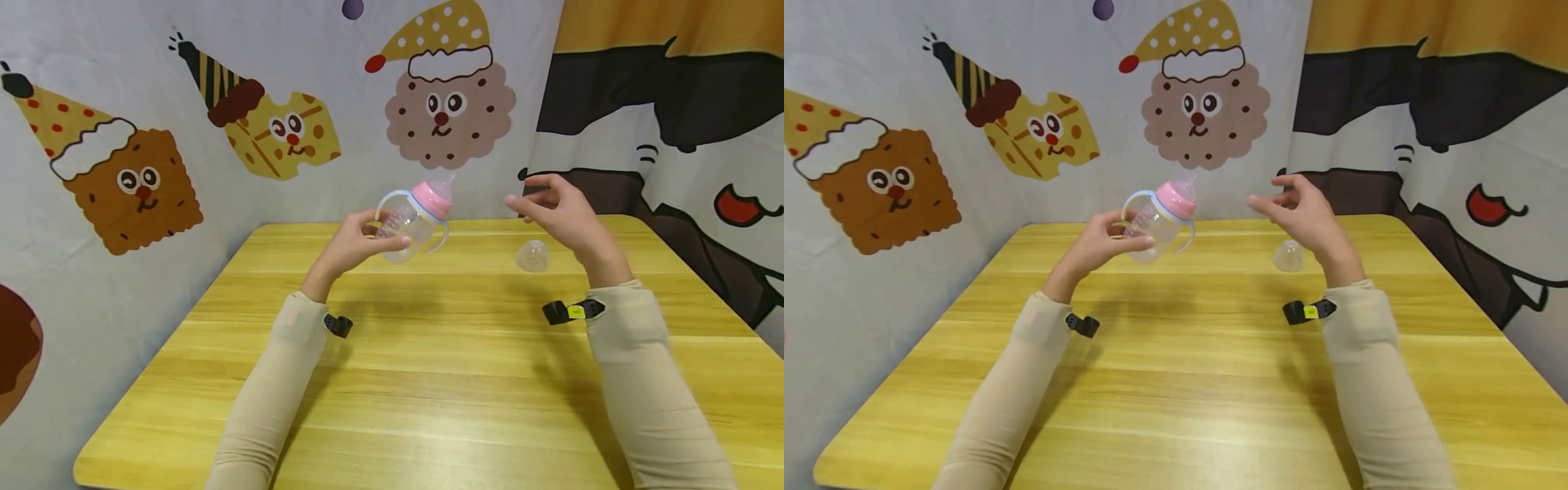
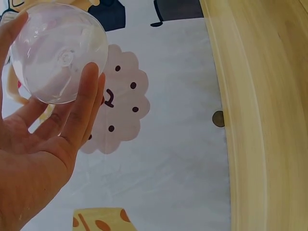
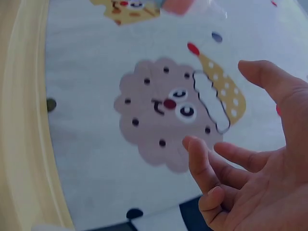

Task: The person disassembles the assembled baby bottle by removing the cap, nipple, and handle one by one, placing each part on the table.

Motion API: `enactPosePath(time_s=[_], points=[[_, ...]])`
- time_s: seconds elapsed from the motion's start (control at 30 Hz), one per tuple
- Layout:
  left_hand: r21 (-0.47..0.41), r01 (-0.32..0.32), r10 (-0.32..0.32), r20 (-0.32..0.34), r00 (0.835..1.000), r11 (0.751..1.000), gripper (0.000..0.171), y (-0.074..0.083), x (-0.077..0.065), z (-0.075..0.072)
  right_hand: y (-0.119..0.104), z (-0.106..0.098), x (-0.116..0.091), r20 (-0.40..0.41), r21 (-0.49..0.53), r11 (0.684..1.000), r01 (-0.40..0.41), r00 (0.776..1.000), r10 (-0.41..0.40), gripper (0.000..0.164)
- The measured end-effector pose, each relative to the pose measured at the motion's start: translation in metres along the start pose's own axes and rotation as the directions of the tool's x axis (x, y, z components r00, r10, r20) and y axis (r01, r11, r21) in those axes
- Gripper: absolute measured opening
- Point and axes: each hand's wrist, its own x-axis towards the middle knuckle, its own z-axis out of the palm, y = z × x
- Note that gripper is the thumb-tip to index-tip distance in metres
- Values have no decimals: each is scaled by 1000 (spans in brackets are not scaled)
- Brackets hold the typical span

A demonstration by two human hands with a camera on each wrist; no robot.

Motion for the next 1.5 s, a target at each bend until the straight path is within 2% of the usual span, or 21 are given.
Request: enactPosePath(time_s=[0.13,0.27,0.6,0.83,1.03,1.5], points=[[-2,-3,3,7,1000,1000,57,2,-1,1,-9,9,-1,58,6,999,31,998,-32,80],[5,-21,21,22,1000,1000,57,5,-2,4,-13,13,0,121,3,999,41,992,-41,82],[33,-70,68,53,996,997,51,9,2,11,-21,18,-4,208,-1,997,76,975,-75,81],[53,-85,81,79,994,995,52,13,0,20,-24,31,-4,275,7,995,103,956,-101,84],[66,-108,101,99,990,992,52,20,-1,27,-25,34,-3,278,21,992,127,952,-127,76],[105,-141,128,124,984,984,48,18,1,29,-24,34,-4,301,7,992,127,946,-123,60]])
